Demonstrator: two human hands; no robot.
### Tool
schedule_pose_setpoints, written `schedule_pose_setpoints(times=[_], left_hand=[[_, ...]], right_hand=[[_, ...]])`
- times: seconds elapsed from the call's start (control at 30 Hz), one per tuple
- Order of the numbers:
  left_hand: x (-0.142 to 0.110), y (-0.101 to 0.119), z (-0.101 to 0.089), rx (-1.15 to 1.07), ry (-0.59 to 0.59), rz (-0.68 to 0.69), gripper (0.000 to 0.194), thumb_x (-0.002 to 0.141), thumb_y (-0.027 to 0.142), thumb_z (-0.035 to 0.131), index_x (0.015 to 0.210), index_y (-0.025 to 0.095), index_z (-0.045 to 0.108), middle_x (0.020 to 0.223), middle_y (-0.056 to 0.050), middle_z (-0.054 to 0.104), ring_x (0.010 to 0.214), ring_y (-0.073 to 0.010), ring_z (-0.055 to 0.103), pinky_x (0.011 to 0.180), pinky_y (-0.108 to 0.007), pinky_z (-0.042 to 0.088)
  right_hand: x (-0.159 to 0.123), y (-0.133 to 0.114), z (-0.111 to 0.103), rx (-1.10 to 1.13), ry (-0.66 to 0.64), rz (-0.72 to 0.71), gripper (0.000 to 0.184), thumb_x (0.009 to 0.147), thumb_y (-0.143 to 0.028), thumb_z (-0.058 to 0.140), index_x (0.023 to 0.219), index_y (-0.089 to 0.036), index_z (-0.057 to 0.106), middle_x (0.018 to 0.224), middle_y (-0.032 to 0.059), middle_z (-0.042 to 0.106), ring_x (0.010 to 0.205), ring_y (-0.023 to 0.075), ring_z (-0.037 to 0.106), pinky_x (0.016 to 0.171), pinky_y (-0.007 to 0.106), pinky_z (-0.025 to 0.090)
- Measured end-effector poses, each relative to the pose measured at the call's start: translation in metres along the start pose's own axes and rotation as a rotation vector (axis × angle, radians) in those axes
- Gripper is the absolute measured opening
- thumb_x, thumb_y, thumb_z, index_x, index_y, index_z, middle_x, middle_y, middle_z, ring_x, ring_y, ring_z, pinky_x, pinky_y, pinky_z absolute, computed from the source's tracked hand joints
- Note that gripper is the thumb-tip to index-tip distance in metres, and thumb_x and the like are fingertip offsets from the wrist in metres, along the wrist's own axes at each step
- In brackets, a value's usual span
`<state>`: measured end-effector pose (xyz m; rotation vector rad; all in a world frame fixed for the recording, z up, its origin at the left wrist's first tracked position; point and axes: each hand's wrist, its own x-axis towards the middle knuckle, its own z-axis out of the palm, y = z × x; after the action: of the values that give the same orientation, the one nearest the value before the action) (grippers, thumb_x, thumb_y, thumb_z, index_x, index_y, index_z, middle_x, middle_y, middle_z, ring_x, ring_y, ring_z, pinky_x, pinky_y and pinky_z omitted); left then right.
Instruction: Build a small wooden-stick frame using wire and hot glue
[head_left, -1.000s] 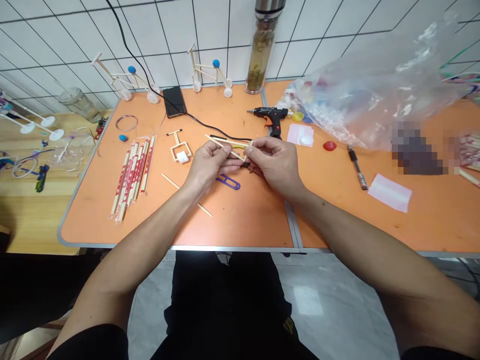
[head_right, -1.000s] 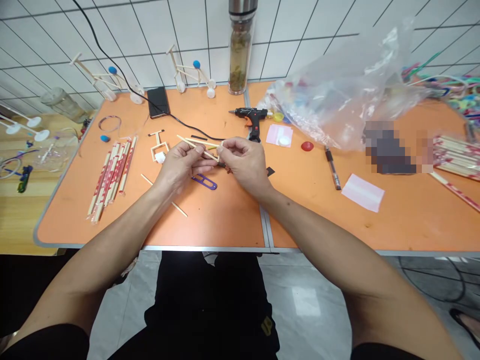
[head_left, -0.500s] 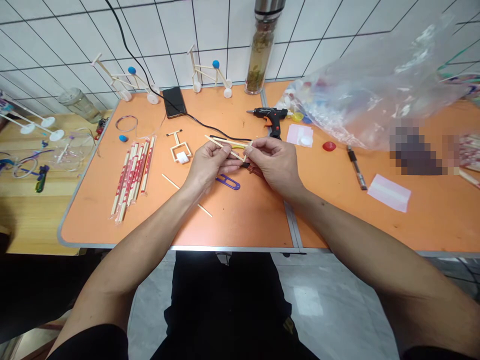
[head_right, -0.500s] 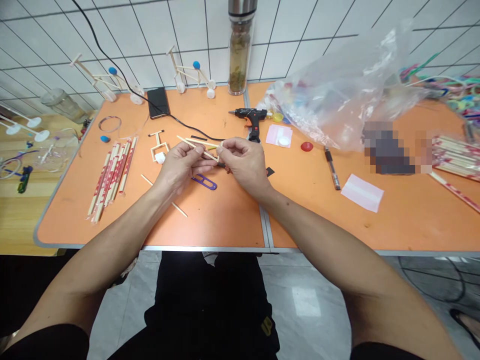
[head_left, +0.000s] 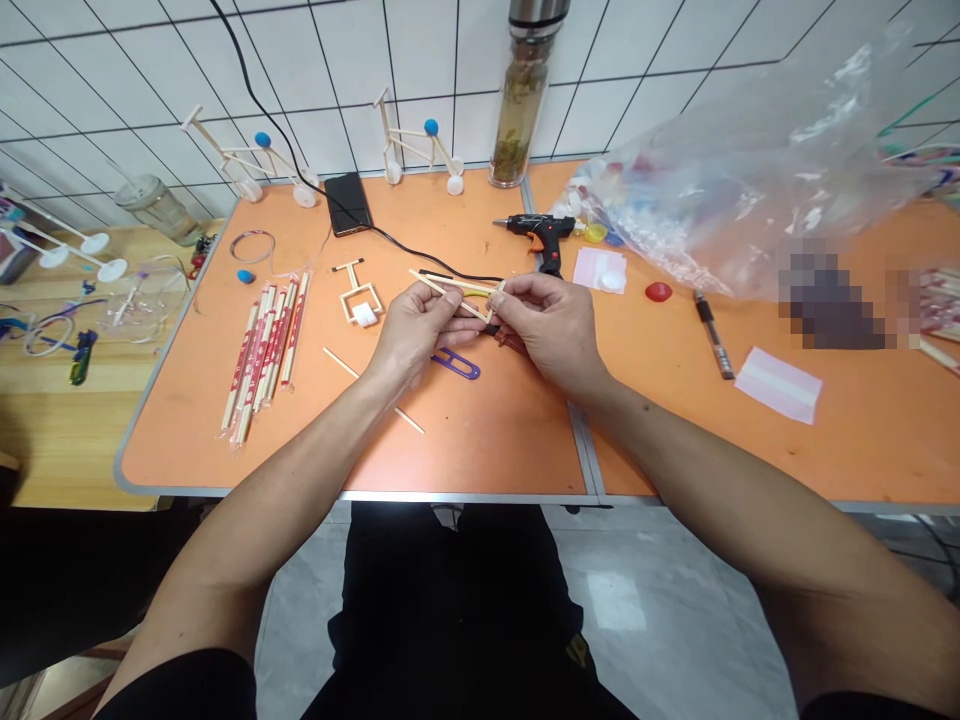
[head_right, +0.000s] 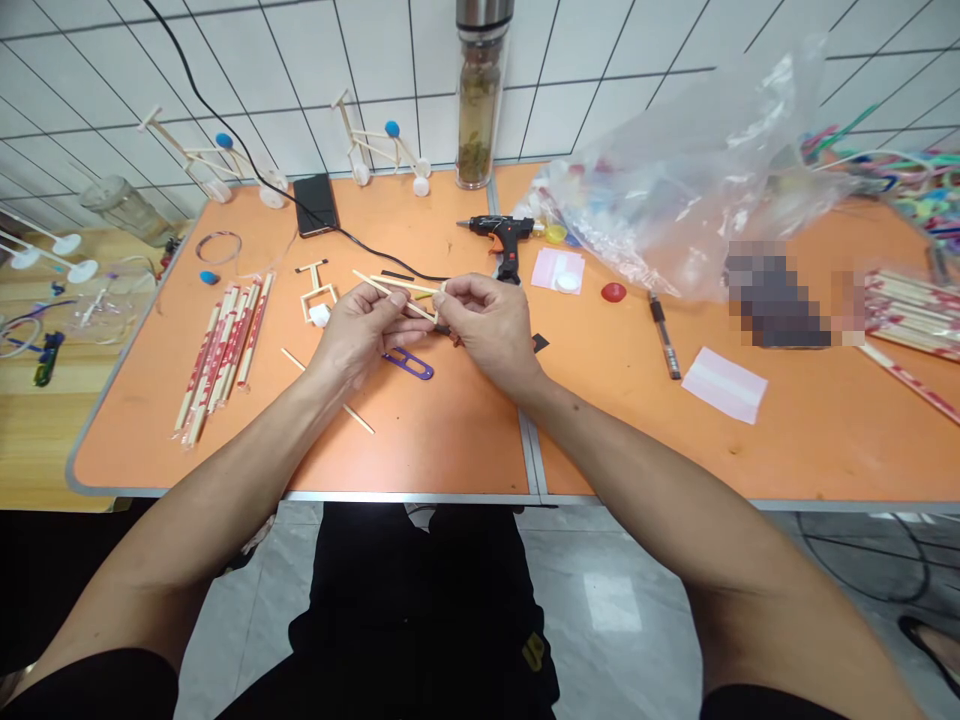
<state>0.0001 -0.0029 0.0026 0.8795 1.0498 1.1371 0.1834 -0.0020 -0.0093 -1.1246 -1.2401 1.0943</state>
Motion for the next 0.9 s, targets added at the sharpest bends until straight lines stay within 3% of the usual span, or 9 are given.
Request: schedule_pose_setpoints(times=[0.4, 0.9], left_hand=[[-0.0013, 0.0028, 0.0024, -0.006, 0.025, -0.032, 0.037, 0.096, 0.04, 0.099, 0.102, 0.021, 0.068, 0.091, -0.004, 0.088, 0.09, -0.0214, 0.092, 0.071, -0.02, 0.07], [-0.0015, 0.0033, 0.0023, -0.014, 0.021, -0.029, 0.03, 0.101, 0.035, 0.094, 0.103, 0.021, 0.069, 0.09, -0.003, 0.087, 0.084, -0.0191, 0.091, 0.071, -0.02, 0.069]], right_hand=[[0.0008, 0.0007, -0.0001, -0.032, -0.005, -0.002, 0.026, 0.088, -0.047, 0.095, 0.082, -0.027, 0.078, 0.072, -0.0004, 0.073, 0.061, 0.0155, 0.063, 0.058, 0.031, 0.055], [0.0004, 0.0013, -0.0005, -0.018, 0.0, 0.001, 0.026, 0.089, -0.046, 0.095, 0.083, -0.027, 0.079, 0.073, -0.0001, 0.074, 0.06, 0.0156, 0.064, 0.057, 0.03, 0.055]])
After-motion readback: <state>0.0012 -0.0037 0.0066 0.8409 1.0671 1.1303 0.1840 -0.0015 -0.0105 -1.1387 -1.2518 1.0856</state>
